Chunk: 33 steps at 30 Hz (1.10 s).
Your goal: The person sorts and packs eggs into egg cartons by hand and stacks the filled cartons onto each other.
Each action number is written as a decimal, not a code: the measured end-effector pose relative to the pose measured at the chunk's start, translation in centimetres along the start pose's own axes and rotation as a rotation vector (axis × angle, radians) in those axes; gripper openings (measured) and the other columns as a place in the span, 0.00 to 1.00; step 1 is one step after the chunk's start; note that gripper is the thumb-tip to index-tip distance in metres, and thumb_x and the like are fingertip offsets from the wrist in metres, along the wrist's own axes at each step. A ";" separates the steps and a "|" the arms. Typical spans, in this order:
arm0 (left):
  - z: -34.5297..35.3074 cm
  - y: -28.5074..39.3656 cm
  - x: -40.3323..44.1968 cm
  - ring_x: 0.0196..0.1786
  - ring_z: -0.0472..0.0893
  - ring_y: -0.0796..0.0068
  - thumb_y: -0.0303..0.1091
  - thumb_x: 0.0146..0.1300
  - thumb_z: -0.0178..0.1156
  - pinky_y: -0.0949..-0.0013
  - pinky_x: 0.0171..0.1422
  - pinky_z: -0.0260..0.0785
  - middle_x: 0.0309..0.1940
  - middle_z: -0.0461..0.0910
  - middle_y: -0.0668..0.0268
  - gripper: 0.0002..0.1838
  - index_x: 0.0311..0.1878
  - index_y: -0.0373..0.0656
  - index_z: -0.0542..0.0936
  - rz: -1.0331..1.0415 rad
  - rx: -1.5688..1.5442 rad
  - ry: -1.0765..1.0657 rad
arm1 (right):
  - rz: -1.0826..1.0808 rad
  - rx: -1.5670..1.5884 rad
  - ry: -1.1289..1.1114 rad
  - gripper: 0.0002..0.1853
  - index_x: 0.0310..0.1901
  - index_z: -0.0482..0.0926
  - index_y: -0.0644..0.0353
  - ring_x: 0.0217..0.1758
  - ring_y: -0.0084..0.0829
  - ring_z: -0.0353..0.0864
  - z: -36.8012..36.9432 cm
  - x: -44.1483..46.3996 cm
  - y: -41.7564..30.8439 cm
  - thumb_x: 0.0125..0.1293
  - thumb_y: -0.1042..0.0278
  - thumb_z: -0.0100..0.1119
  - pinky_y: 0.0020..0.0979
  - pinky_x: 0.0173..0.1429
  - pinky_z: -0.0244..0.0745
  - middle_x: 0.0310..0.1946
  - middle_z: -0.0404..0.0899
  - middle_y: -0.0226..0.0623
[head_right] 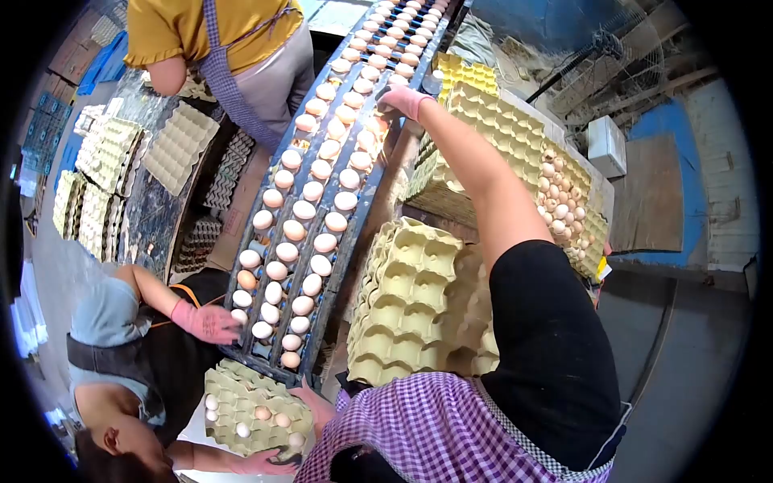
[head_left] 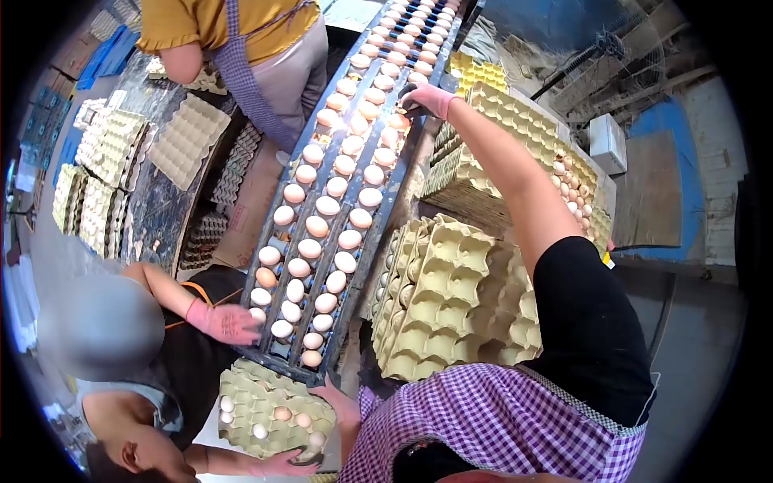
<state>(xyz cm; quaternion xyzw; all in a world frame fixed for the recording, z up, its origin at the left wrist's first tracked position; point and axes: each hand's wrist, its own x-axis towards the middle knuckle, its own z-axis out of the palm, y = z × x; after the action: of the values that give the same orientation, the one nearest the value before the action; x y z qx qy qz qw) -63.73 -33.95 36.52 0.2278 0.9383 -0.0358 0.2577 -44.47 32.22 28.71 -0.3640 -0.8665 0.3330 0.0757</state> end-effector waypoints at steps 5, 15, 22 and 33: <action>9.9 -10.1 2.6 0.80 0.49 0.35 0.48 0.59 0.73 0.51 0.85 0.40 0.76 0.46 0.29 0.53 0.78 0.32 0.54 0.073 0.019 -0.064 | 0.166 -0.238 0.333 0.28 0.63 0.77 0.60 0.62 0.51 0.81 4.2 -0.3 2.0 0.59 0.64 0.61 0.40 0.66 0.75 0.54 0.83 0.54; 4.8 -5.7 1.9 0.80 0.52 0.38 0.44 0.65 0.68 0.51 0.84 0.42 0.77 0.47 0.33 0.44 0.76 0.34 0.58 0.177 0.119 -0.147 | 0.082 0.563 0.508 0.28 0.59 0.78 0.61 0.54 0.31 0.82 2.8 -3.6 2.2 0.54 0.83 0.65 0.28 0.62 0.77 0.54 0.83 0.36; 11.0 -10.3 4.1 0.72 0.65 0.58 0.30 0.74 0.56 0.58 0.79 0.53 0.73 0.62 0.52 0.28 0.72 0.35 0.60 0.109 -0.835 0.035 | 0.443 1.410 0.163 0.28 0.54 0.81 0.60 0.39 0.31 0.86 2.1 -3.6 1.5 0.75 0.39 0.53 0.31 0.45 0.83 0.41 0.85 0.38; 5.3 -3.1 0.9 0.79 0.57 0.55 0.34 0.66 0.64 0.55 0.84 0.47 0.76 0.57 0.46 0.36 0.75 0.39 0.63 0.262 -0.056 0.248 | 0.257 1.429 0.335 0.23 0.59 0.81 0.56 0.42 0.25 0.86 -1.9 -7.0 -5.8 0.78 0.47 0.52 0.26 0.47 0.83 0.46 0.87 0.36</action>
<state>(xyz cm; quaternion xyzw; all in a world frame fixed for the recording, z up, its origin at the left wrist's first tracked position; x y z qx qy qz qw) -63.30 -37.31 31.38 0.3435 0.9258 0.0527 0.1487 -42.07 25.51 34.64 -0.3703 -0.3663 0.7617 0.3854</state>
